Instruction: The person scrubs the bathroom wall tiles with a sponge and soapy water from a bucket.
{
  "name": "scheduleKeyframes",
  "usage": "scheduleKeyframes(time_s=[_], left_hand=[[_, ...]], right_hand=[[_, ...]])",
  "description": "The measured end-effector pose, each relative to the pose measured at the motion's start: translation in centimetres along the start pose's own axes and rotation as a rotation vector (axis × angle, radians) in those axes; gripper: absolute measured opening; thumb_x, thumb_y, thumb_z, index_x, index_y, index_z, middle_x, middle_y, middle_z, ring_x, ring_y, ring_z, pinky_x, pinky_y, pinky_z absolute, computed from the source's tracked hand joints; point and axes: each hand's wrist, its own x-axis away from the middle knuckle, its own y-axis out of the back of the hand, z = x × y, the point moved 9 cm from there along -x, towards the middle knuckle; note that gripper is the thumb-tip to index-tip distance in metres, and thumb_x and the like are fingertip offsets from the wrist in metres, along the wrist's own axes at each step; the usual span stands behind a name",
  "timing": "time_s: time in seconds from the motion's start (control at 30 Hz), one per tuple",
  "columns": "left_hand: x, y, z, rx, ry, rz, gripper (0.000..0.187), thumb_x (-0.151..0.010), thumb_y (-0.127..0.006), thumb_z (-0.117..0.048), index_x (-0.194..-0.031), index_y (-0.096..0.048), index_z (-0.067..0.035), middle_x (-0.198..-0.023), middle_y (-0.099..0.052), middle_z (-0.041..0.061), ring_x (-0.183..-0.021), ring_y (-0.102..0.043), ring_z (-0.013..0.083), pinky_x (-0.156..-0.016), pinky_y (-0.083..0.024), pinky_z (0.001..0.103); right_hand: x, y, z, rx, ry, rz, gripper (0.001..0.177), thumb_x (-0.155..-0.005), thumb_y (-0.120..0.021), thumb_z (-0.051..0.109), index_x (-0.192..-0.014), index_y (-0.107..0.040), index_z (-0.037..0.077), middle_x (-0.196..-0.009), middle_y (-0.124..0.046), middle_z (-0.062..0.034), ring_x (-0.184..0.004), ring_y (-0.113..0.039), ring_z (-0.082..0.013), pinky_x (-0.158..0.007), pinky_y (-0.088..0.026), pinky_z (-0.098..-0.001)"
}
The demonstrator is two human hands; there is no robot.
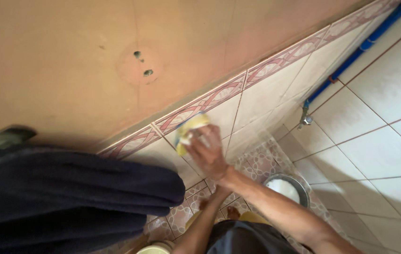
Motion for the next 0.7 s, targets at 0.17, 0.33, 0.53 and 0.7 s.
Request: scheduleKeyframes(time_s=[0.17,0.33,0.53,0.7], left_hand=[[0.3,1.4,-0.4,0.062,-0.087,-0.05,0.015,-0.091,-0.065,-0.017,-0.098,-0.07,-0.004,-0.094,-0.075,0.015,-0.091,-0.072,0.0266,-0.08,-0.055,0.04],[-0.2,2.9,-2.8,0.102,-0.214,-0.055,0.014,-0.091,-0.065,-0.015,-0.098,-0.07,-0.004,-0.095,-0.075,0.014,-0.091,-0.072,0.0245,-0.081,-0.055,0.039],[1.0,5.3,-1.1,-0.021,0.127,-0.009,0.011,-0.087,-0.065,-0.01,-0.087,-0.071,-0.002,-0.081,-0.074,0.013,-0.078,-0.073,0.0252,-0.074,-0.056,0.039],[1.9,5.4,-1.7,-0.031,0.14,0.044,0.01,-0.087,-0.065,-0.012,-0.09,-0.071,-0.005,-0.083,-0.076,0.012,-0.08,-0.074,0.0252,-0.076,-0.056,0.038]], right_hand=[[-0.5,-1.2,2.0,-0.11,-0.01,0.06,0.029,-0.096,-0.079,0.014,-0.121,-0.07,0.001,-0.117,-0.068,-0.0076,-0.114,-0.061,-0.0242,-0.101,-0.046,-0.0471],[-1.1,0.7,-0.4,-0.089,0.051,-0.002,0.026,-0.086,-0.081,0.008,-0.11,-0.07,0.011,-0.116,-0.069,-0.0036,-0.115,-0.062,-0.023,-0.099,-0.046,-0.0458],[-0.1,7.8,-12.0,0.131,-0.344,-0.185,0.02,-0.093,-0.076,0.003,-0.113,-0.072,0.009,-0.126,-0.06,-0.0099,-0.12,-0.06,-0.027,-0.098,-0.054,-0.0393],[0.7,9.6,-15.0,0.123,-0.45,-0.272,0.031,-0.096,-0.075,0.002,-0.127,-0.068,-0.002,-0.139,-0.055,-0.0179,-0.129,-0.058,-0.0306,-0.107,-0.056,-0.0387]])
